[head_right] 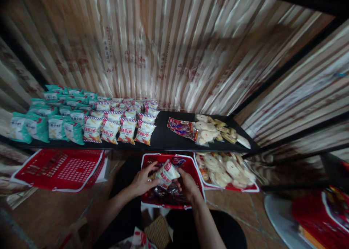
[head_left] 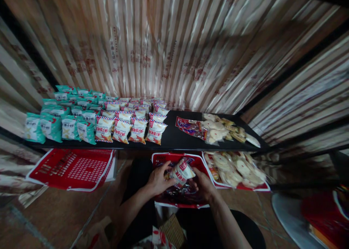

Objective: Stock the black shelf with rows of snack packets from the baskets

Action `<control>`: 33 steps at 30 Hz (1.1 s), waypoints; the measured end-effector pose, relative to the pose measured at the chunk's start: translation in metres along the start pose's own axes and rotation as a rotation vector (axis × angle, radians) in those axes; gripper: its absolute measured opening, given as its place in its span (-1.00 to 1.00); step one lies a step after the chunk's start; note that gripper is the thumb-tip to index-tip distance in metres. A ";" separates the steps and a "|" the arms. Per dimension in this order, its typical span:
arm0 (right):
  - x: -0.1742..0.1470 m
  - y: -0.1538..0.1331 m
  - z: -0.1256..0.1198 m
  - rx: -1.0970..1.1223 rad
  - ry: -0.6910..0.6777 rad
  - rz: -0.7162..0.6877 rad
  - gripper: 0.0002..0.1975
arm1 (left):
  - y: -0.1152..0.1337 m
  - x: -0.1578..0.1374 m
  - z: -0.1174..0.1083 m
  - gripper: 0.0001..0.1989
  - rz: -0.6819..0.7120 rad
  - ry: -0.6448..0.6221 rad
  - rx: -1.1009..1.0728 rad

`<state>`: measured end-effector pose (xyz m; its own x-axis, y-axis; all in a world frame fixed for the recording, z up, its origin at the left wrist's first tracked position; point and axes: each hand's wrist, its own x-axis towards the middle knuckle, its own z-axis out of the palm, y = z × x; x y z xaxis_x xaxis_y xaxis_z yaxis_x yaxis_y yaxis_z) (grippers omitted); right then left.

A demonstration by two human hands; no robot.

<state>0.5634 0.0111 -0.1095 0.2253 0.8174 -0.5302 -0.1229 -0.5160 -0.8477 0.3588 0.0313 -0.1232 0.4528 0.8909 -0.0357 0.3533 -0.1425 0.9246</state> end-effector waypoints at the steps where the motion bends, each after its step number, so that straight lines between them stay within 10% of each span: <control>1: 0.000 -0.007 0.002 0.027 -0.022 0.040 -0.65 | 0.000 0.000 -0.001 -0.36 0.018 -0.018 -0.032; 20: -0.012 -0.030 0.100 -0.003 -0.160 -0.386 -0.58 | -0.001 0.005 -0.050 -0.58 -0.168 0.373 -0.575; 33: 0.017 -0.037 0.166 -0.178 -0.211 -0.517 -0.53 | -0.039 0.010 -0.103 -0.58 -0.173 0.483 -0.333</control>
<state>0.4111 0.0863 -0.0900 0.0137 0.9983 -0.0558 0.1199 -0.0571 -0.9911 0.2656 0.0898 -0.1206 -0.0386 0.9950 -0.0922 0.0783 0.0949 0.9924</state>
